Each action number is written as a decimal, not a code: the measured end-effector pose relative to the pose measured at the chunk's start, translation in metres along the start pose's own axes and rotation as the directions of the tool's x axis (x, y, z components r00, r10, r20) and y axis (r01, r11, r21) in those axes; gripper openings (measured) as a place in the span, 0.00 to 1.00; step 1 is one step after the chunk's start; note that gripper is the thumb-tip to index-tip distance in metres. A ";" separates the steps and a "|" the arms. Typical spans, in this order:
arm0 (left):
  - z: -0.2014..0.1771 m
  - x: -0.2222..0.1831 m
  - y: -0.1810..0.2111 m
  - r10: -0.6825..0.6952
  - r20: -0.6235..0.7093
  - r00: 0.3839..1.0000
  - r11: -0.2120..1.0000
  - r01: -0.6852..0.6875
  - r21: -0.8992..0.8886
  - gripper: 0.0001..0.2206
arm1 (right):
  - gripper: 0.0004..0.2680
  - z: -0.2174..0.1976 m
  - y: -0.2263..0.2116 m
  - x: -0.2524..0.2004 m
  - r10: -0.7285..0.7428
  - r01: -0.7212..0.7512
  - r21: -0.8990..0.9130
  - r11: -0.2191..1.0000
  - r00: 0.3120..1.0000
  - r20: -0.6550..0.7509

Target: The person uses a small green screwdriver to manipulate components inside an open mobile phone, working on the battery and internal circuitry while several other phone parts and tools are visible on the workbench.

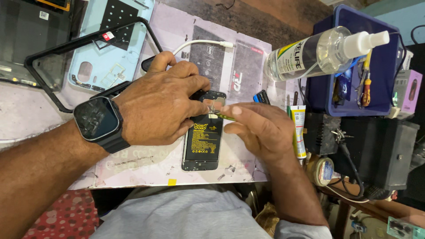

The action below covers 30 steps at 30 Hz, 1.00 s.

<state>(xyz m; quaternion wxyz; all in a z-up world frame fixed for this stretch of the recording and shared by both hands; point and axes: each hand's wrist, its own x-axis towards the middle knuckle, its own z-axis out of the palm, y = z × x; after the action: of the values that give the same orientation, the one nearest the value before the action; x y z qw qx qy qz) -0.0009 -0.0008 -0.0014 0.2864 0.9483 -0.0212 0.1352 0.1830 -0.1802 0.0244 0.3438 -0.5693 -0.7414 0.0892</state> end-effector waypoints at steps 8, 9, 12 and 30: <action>0.000 0.001 0.000 -0.024 0.035 0.999 1.000 0.024 0.004 0.13 | 0.17 0.003 -0.001 0.000 -0.001 0.000 0.072 0.997 1.000 0.010; 0.000 0.001 0.000 -0.019 0.024 1.000 1.000 0.019 0.000 0.13 | 0.17 0.001 -0.001 0.001 -0.014 0.011 0.090 0.996 1.000 0.028; 0.001 0.001 0.000 -0.007 0.005 1.000 1.000 0.007 -0.005 0.16 | 0.14 0.008 -0.004 0.002 0.025 -0.021 0.103 0.994 0.999 -0.039; -0.001 0.001 -0.001 0.014 0.009 1.000 1.000 -0.014 0.008 0.17 | 0.20 0.004 -0.010 -0.002 0.071 -0.071 0.011 0.997 0.997 -0.029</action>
<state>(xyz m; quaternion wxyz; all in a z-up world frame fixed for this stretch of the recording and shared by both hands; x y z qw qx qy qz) -0.0004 0.0005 -0.0008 0.2813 0.9499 -0.0285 0.1330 0.1731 -0.1841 0.0253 0.3542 -0.5948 -0.7151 0.0967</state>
